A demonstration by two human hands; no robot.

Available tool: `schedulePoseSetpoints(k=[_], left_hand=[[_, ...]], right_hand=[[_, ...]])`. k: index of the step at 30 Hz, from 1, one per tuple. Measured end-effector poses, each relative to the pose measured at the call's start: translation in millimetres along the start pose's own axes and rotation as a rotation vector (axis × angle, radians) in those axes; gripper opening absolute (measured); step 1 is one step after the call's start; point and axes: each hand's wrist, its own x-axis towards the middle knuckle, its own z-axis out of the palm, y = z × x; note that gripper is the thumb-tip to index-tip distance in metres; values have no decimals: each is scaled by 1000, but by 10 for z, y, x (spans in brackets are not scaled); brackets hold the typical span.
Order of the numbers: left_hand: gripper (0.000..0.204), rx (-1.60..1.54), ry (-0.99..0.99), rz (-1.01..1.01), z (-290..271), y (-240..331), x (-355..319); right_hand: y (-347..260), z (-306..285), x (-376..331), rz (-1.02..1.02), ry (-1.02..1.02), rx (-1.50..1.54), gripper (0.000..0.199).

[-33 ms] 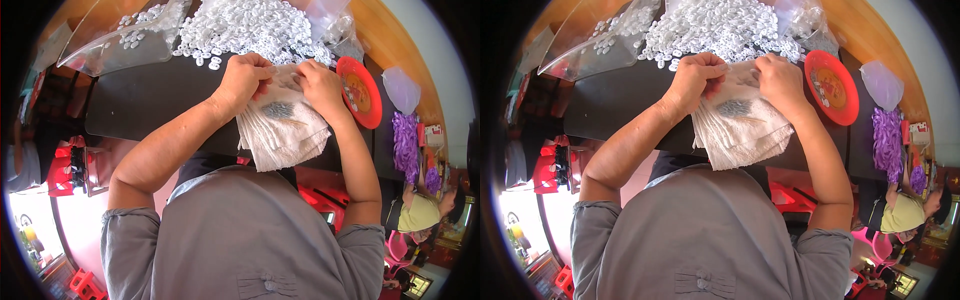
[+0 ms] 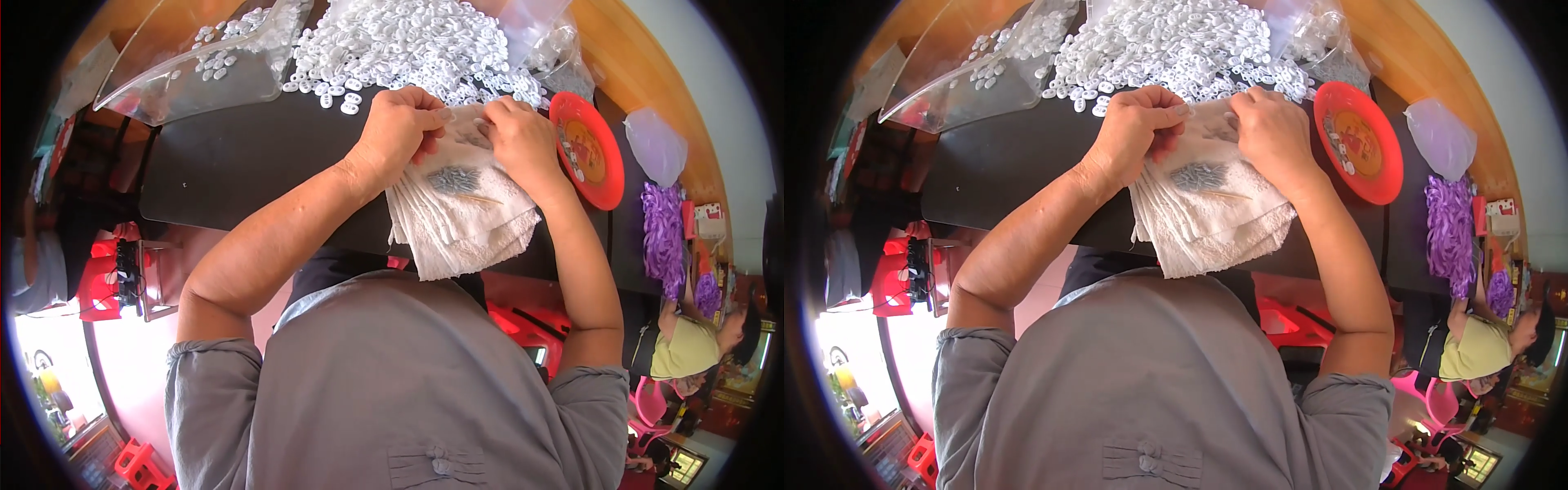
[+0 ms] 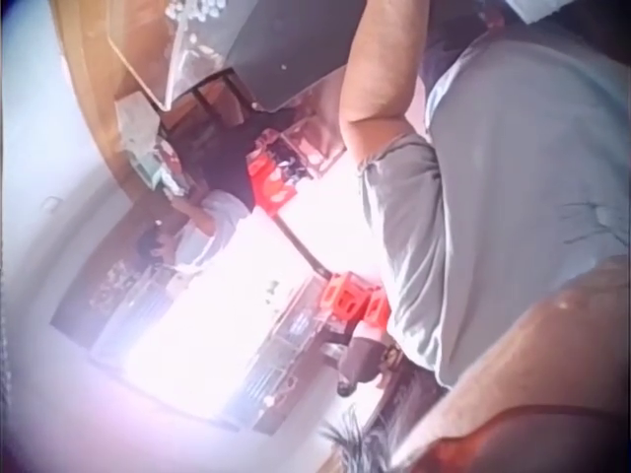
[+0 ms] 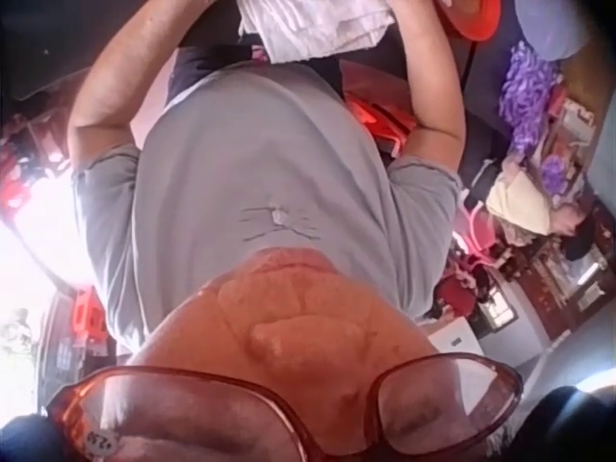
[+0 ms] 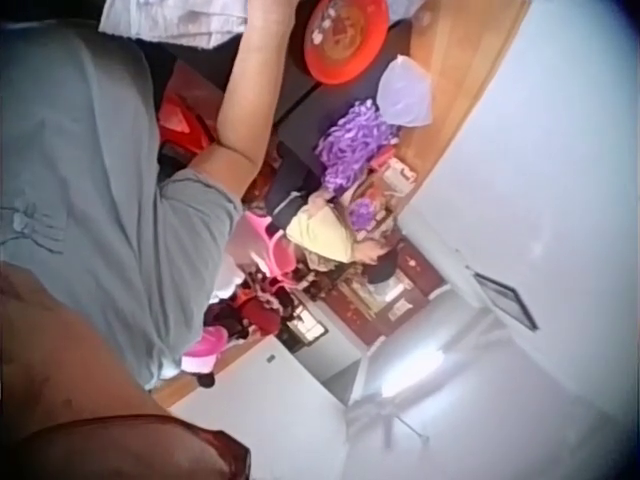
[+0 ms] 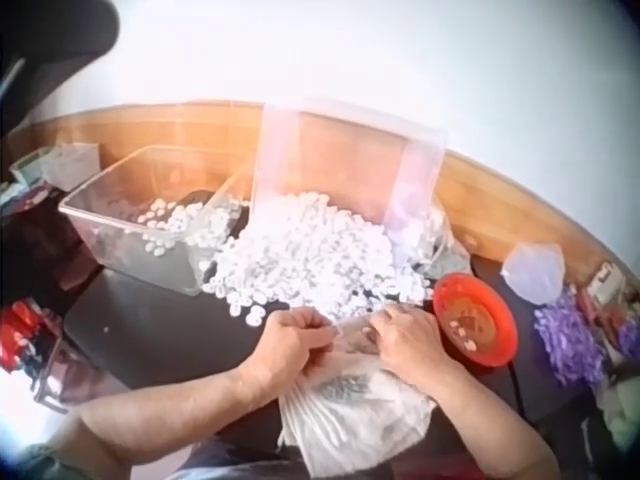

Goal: Inspecting small white hardware components and placing them onto white cloths.

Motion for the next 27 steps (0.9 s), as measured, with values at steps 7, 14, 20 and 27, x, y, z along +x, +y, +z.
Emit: schedulePoseSetpoints(k=[7,14,20,27], left_hand=[[11,-131,-21,53,22,42,-46],[13,-105,7,136,25,110,-110],[15,-16,13,187,25,134,-129],[15,60,19,226,33,127,-135]], right_hand=[[-144,-164,112,428,-30,688,11],[-438,-289,140,659,27,1177,15],[-479,-272,135,686,61,1216,16],[-536,-264,127,685,95,1253,16]])
